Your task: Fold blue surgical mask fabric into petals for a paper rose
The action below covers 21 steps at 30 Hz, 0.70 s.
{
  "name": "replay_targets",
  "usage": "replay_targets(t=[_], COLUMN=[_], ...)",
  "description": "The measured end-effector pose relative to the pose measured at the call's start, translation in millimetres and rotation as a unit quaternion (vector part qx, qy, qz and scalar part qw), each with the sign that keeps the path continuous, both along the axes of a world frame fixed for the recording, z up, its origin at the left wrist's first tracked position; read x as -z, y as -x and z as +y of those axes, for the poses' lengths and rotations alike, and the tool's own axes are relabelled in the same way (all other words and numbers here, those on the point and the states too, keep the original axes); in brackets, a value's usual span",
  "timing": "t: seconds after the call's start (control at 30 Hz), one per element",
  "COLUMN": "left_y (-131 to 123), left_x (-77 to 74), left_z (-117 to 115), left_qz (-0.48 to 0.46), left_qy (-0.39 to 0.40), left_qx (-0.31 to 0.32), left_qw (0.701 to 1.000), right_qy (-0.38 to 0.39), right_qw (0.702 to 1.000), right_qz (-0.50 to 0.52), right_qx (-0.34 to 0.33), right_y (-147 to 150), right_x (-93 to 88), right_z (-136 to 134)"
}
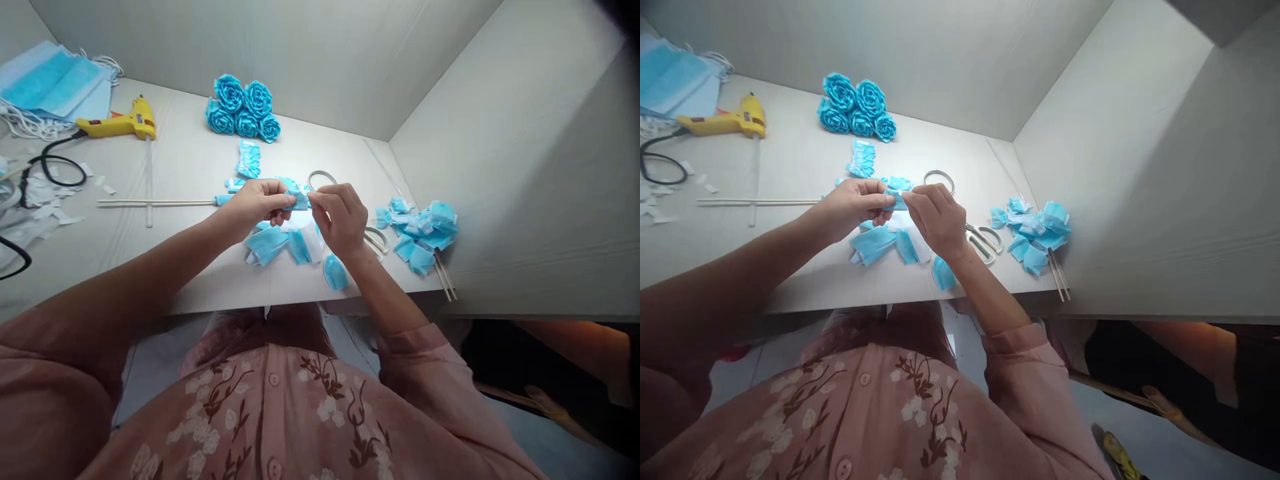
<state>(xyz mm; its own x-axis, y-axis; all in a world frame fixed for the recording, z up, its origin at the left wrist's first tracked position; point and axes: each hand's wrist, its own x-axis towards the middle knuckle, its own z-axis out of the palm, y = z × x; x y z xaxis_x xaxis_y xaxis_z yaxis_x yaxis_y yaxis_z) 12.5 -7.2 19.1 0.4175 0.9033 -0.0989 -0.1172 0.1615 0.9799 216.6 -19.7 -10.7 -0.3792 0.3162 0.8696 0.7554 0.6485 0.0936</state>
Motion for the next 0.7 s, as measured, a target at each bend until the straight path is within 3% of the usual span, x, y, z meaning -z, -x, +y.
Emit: replay_targets(t=[0.1, 0.37, 0.6, 0.7], left_y=[0.8, 0.4, 1.2, 0.5], left_x=[0.1, 1.6, 2.6, 4.5], left_z=[0.7, 1.8, 2.9, 3.9], left_qz=[0.002, 0.001, -0.004, -0.003], left_qy=[-0.003, -0.005, 0.008, 0.019], left_qx=[-0.003, -0.005, -0.002, -0.005], left_qw=[1.0, 1.0, 1.0, 1.0], right_qy=[-0.037, -0.05, 0.087, 0.1], right_qw=[0.999, 0.998, 0.992, 0.99], right_qz=[-0.008, -0.014, -0.083, -0.086], right_qx=[-0.02, -0.035, 0.031, 0.039], right_y=[1.6, 3.8, -2.0, -2.4], right_x=[1.1, 3.7, 8.2, 6.8], right_z=[-1.4, -3.6, -3.6, -2.7])
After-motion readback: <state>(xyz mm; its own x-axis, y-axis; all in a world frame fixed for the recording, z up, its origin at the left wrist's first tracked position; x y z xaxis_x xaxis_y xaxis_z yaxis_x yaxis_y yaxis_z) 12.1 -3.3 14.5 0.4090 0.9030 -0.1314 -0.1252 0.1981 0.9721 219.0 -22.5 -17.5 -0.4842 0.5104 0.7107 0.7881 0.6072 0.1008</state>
